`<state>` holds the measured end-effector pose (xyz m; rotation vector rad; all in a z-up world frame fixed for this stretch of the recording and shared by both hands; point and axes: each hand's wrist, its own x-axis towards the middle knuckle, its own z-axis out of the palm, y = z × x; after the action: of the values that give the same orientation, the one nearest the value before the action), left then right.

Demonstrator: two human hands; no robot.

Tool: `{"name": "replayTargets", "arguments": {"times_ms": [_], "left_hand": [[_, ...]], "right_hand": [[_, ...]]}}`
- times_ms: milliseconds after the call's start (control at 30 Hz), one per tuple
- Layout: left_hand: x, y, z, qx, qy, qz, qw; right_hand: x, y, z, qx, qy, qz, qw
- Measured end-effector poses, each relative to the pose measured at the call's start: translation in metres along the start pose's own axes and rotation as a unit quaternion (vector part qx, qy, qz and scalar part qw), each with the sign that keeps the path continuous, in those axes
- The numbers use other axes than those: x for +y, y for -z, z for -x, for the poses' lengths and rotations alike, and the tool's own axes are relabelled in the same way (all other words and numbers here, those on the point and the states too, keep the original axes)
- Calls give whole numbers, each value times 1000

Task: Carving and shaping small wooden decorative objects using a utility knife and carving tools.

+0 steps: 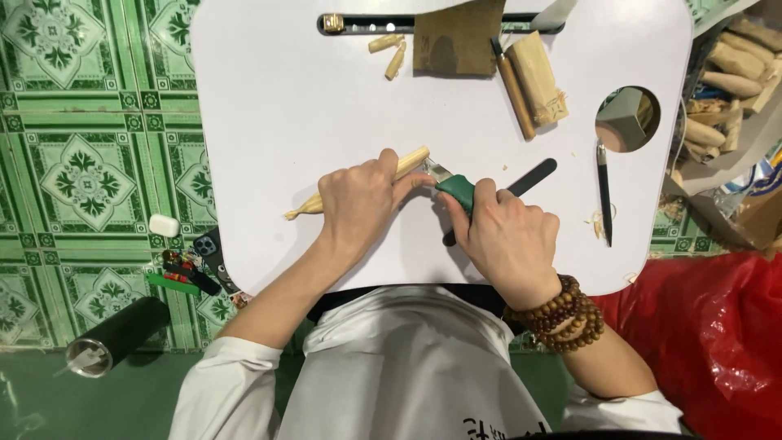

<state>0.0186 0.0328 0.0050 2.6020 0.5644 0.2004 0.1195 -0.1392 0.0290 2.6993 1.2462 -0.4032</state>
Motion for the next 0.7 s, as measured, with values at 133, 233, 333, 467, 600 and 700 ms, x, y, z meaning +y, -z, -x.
{"name": "replayTargets", "arguments": {"times_ms": [133, 233, 333, 467, 600, 700], "left_hand": [[8, 10, 3, 51, -8, 3, 999], [4, 17, 5, 79, 23, 4, 997], [-7, 10, 4, 63, 45, 179, 981], [-1, 24, 5, 78, -6, 374, 924], [8, 8, 14, 97, -79, 426, 896], [26, 2, 14, 121, -109, 403, 901]], "right_hand": [[21, -7, -11, 46, 16, 4, 999], [44, -5, -18, 154, -35, 134, 978], [28, 24, 1, 135, 1, -57, 989], [45, 17, -5, 130, 35, -277, 951], [43, 2, -5, 182, 95, -515, 832], [26, 5, -4, 208, 136, -586, 771]]}}
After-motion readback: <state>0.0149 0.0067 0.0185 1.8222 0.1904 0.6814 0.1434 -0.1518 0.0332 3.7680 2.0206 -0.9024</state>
